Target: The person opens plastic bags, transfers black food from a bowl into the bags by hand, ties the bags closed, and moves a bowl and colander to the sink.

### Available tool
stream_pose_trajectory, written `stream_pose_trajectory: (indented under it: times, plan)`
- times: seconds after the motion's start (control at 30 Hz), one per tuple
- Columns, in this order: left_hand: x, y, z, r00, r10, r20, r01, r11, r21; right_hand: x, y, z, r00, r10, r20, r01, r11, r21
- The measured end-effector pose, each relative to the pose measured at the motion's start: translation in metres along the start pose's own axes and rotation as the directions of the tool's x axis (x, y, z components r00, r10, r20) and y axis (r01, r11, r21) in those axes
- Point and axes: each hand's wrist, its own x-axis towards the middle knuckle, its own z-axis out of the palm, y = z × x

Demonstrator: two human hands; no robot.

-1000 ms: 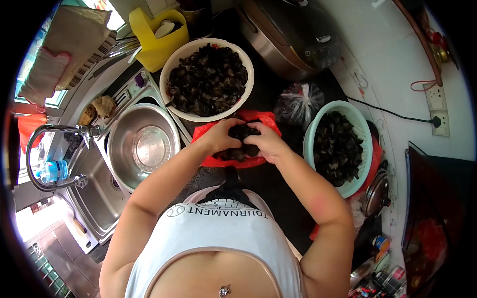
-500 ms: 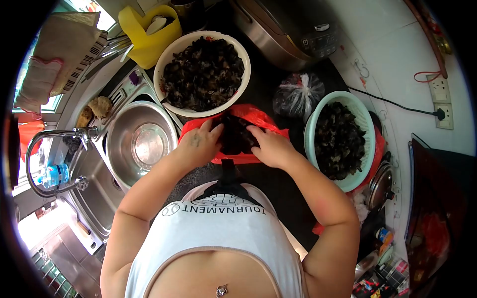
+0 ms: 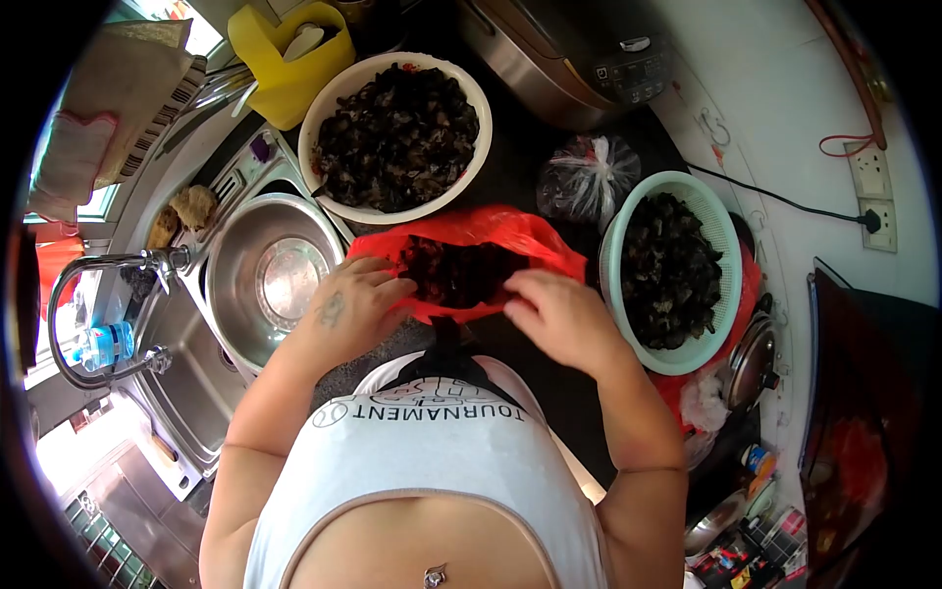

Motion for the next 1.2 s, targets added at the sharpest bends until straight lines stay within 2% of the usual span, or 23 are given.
stream_pose_trajectory:
  times: [0.03,0.1,0.17,0.23,0.27,0.33,0.37,0.47,0.5,0.53,0.6,0.63,0.67,0.7,0.73,0.8,0.83,0.9,0.97,1.07,1.1,1.17,1.2]
  plan:
    - [-0.002,0.0,-0.004,1.0,0.023,-0.006,-0.022,0.994,0.108,-0.001,-0.014,0.001,0.999,-0.021,-0.036,0.019,0.999,-0.049]
    - [-0.009,0.0,-0.009,0.998,0.065,-0.003,-0.061,0.946,0.317,-0.005,-0.031,-0.006,0.998,-0.026,-0.049,0.006,0.93,-0.367]
    - [-0.016,-0.009,-0.002,0.995,0.057,-0.088,-0.026,0.947,0.32,-0.007,-0.026,-0.003,0.997,-0.062,-0.054,0.017,0.802,-0.597]
    - [-0.02,-0.012,0.001,0.972,0.054,-0.23,0.024,0.947,0.321,-0.007,-0.029,-0.015,0.981,-0.192,0.005,0.152,0.759,-0.633]
    - [-0.021,-0.014,0.0,0.968,0.044,-0.245,0.045,0.937,0.346,-0.006,-0.031,-0.02,0.967,-0.252,0.037,0.215,0.732,-0.647]
    - [-0.023,-0.017,-0.006,0.96,0.027,-0.279,0.088,0.915,0.394,-0.001,-0.034,-0.024,0.942,-0.32,-0.105,0.172,0.727,-0.664]
    - [-0.024,-0.019,-0.007,0.964,0.026,-0.263,0.07,0.935,0.349,0.003,-0.034,-0.026,0.918,-0.355,-0.175,0.151,0.723,-0.674]
    - [-0.027,-0.013,0.0,0.961,0.005,-0.278,0.046,0.983,0.176,0.029,-0.016,-0.007,0.811,-0.108,-0.575,-0.094,0.946,-0.311]
    - [-0.028,-0.012,0.002,0.959,0.007,-0.282,0.058,0.974,0.221,0.041,-0.01,0.001,0.752,-0.118,-0.648,-0.136,0.935,-0.328]
    - [-0.029,-0.01,0.004,0.959,0.01,-0.283,0.069,0.961,0.267,0.046,-0.003,0.0,0.821,0.077,-0.565,-0.226,0.954,-0.198]
    - [-0.031,-0.012,0.0,0.947,-0.004,-0.32,0.105,0.949,0.297,0.049,0.009,-0.003,0.853,0.427,-0.3,-0.438,0.899,0.033]
    - [-0.034,-0.015,-0.003,0.933,-0.03,-0.358,0.135,0.952,0.274,0.044,0.018,-0.004,0.841,0.345,-0.416,-0.255,0.932,0.257]
    - [-0.037,-0.017,-0.005,0.918,-0.06,-0.391,0.167,0.955,0.246,0.034,0.025,-0.006,0.796,0.289,-0.532,-0.033,0.898,0.438]
    - [-0.039,-0.016,-0.011,0.912,-0.089,-0.4,0.143,0.984,0.108,0.023,0.02,-0.018,0.806,0.329,-0.492,0.039,0.8,0.598]
    - [-0.038,-0.018,-0.012,0.901,-0.131,-0.413,0.11,0.991,-0.075,0.011,0.006,-0.03,0.812,0.375,-0.448,0.042,0.728,0.685]
    - [-0.033,-0.021,-0.015,0.883,-0.216,-0.417,0.021,0.905,-0.425,-0.007,-0.001,-0.04,0.812,0.34,-0.475,0.131,0.686,0.716]
    - [-0.025,-0.019,-0.017,0.827,-0.146,-0.542,-0.076,0.928,-0.365,-0.013,-0.007,-0.041,0.796,0.331,-0.507,0.148,0.705,0.693]
    - [-0.015,-0.015,-0.023,0.806,-0.082,-0.586,-0.158,0.925,-0.346,-0.023,-0.013,-0.043,0.758,0.311,-0.573,0.181,0.744,0.643]
    - [-0.01,-0.012,-0.026,0.806,-0.034,-0.591,-0.182,0.936,-0.302,-0.034,-0.006,-0.043,0.812,0.256,-0.525,0.131,0.796,0.591]
    - [-0.017,-0.02,-0.022,0.921,0.078,-0.381,-0.151,0.975,-0.165,-0.049,0.006,-0.028,0.902,0.194,-0.385,0.009,0.884,0.467]
    - [-0.02,-0.023,-0.017,0.949,0.071,-0.306,-0.136,0.971,-0.198,-0.055,0.009,-0.019,0.91,0.246,-0.334,-0.007,0.815,0.58]
    - [-0.028,-0.026,-0.009,0.978,0.054,-0.2,-0.153,0.842,-0.518,-0.067,0.012,-0.009,0.909,0.32,-0.268,-0.02,0.675,0.738]
    - [-0.031,-0.028,-0.006,0.988,0.055,-0.144,-0.137,0.74,-0.658,-0.069,0.012,-0.005,0.9,0.297,-0.319,0.019,0.705,0.709]
